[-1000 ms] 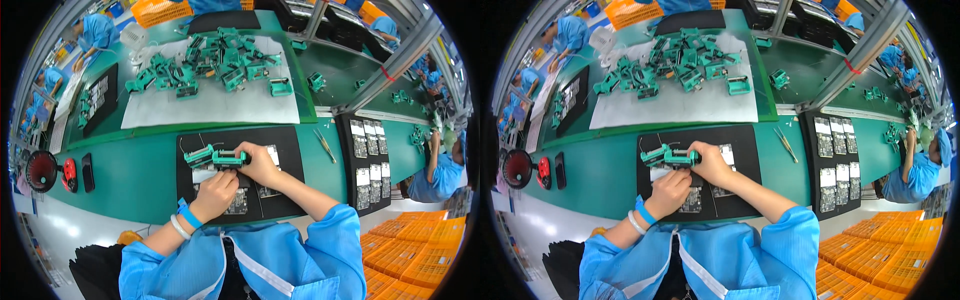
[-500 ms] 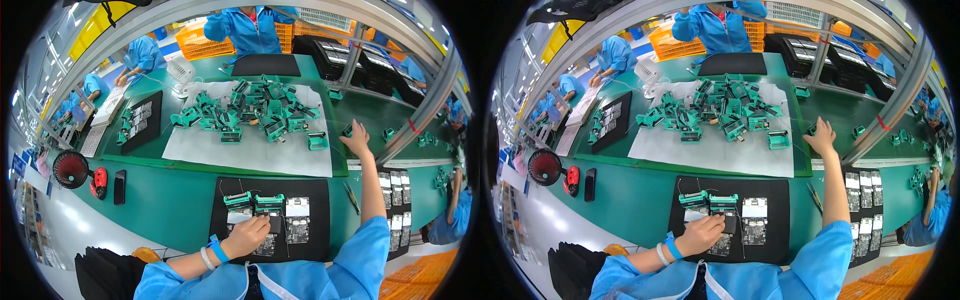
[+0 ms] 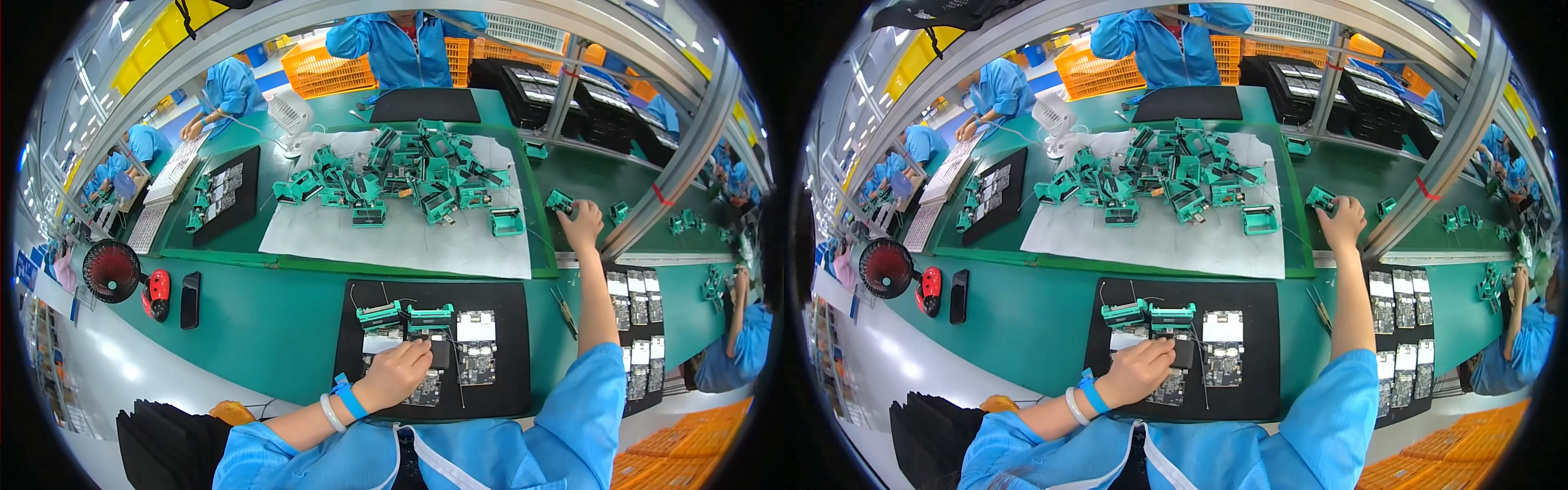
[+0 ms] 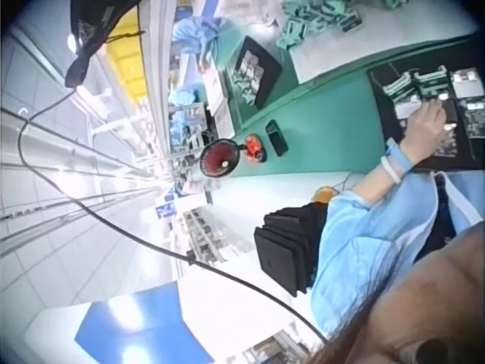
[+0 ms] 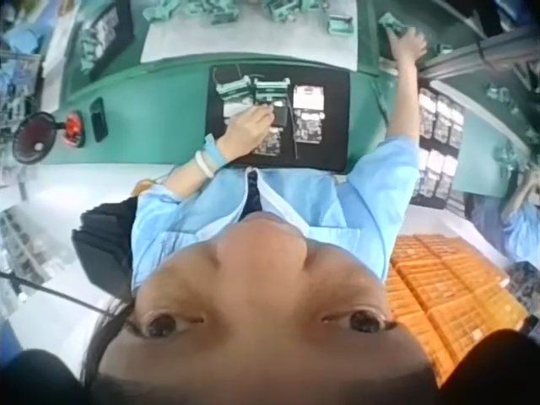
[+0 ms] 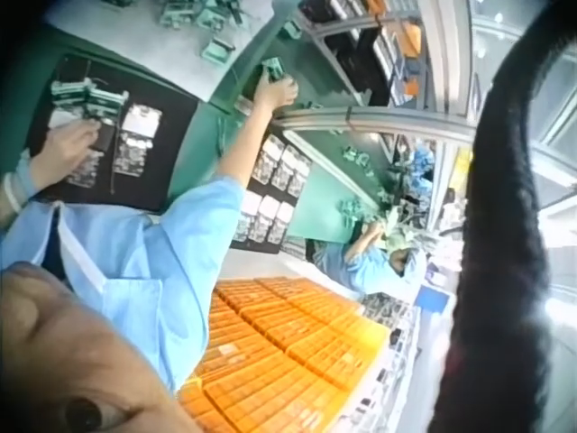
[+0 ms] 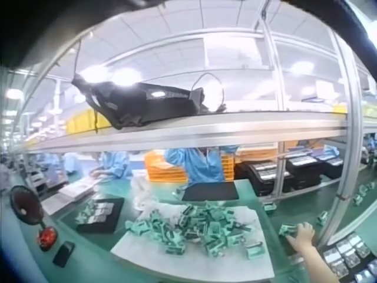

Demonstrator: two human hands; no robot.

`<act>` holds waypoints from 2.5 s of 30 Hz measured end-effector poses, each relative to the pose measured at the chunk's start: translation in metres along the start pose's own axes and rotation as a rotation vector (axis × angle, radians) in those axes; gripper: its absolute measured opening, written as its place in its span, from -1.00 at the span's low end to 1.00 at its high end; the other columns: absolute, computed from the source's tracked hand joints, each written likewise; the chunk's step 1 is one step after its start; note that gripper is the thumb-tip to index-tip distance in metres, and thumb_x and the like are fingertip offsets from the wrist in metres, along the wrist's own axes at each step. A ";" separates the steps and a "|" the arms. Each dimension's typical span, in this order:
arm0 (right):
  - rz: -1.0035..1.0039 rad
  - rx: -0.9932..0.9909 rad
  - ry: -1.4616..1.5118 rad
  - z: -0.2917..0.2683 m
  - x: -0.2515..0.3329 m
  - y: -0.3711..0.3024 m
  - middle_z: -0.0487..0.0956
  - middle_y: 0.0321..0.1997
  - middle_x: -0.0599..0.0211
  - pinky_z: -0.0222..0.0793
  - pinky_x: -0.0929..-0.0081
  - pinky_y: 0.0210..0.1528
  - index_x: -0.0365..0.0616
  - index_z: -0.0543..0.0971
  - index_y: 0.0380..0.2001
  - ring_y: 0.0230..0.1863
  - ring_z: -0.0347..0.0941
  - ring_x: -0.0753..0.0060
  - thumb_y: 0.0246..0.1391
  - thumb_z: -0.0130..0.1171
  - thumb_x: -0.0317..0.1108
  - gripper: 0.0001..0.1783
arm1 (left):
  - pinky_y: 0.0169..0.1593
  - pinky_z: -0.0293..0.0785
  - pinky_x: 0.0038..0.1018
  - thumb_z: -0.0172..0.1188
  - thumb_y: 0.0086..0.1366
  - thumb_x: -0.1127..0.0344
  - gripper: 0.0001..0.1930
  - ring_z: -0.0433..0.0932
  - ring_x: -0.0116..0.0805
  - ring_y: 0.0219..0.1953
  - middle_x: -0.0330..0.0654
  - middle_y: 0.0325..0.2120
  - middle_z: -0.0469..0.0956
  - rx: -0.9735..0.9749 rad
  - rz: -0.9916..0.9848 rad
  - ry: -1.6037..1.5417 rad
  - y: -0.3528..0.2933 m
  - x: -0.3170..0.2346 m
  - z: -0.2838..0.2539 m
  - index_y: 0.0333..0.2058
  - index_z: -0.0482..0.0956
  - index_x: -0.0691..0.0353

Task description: The person assembles electronic components and modules onto printed circuit boards by hand at an industrial assembly line station.

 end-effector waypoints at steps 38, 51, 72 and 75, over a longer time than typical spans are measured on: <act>0.445 0.906 1.519 -0.195 0.116 -0.217 0.56 0.03 0.13 0.49 0.47 0.00 -0.25 0.42 0.18 -0.04 0.54 0.46 -0.05 0.41 -0.41 -0.32 | 0.10 0.48 -0.28 0.06 0.45 0.22 -0.67 0.54 -0.22 0.03 -0.13 -0.02 0.56 0.122 -0.490 -2.341 0.094 -0.031 0.027 0.08 0.44 0.27; 0.382 0.636 1.154 -0.178 0.097 -0.194 0.61 -0.24 0.33 0.50 0.52 -0.11 -0.23 0.51 -0.19 -0.24 0.56 0.50 -0.15 0.40 -0.52 -0.60 | 0.33 -0.40 0.42 0.12 0.35 0.20 -0.75 -0.16 0.29 0.44 0.25 0.29 0.21 0.552 0.016 -0.625 0.031 -0.063 0.035 -0.35 0.42 0.30; 0.183 0.643 1.061 -0.093 0.130 -0.218 0.49 0.02 0.20 0.58 0.60 -0.28 -0.23 0.40 -0.33 -0.23 0.57 0.51 -0.04 0.25 -0.78 -0.70 | 0.39 -0.46 0.25 0.10 0.36 0.23 -0.76 -0.11 0.19 0.45 0.22 0.26 0.28 0.591 0.057 -0.741 0.032 -0.049 0.031 -0.40 0.36 0.26; 0.202 0.659 1.062 -0.093 0.131 -0.217 0.49 0.02 0.22 0.58 0.60 -0.28 -0.24 0.40 -0.33 -0.25 0.56 0.54 -0.05 0.26 -0.78 -0.69 | 0.40 -0.46 0.24 0.10 0.37 0.23 -0.76 -0.10 0.19 0.45 0.21 0.26 0.28 0.581 0.063 -0.737 0.032 -0.049 0.031 -0.40 0.36 0.25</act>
Point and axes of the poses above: each hand's wrist, its own y-axis towards the middle knuckle, its own z-axis out of the palm, x = y × z, the point moved 3 cm from there along y, towards the middle knuckle
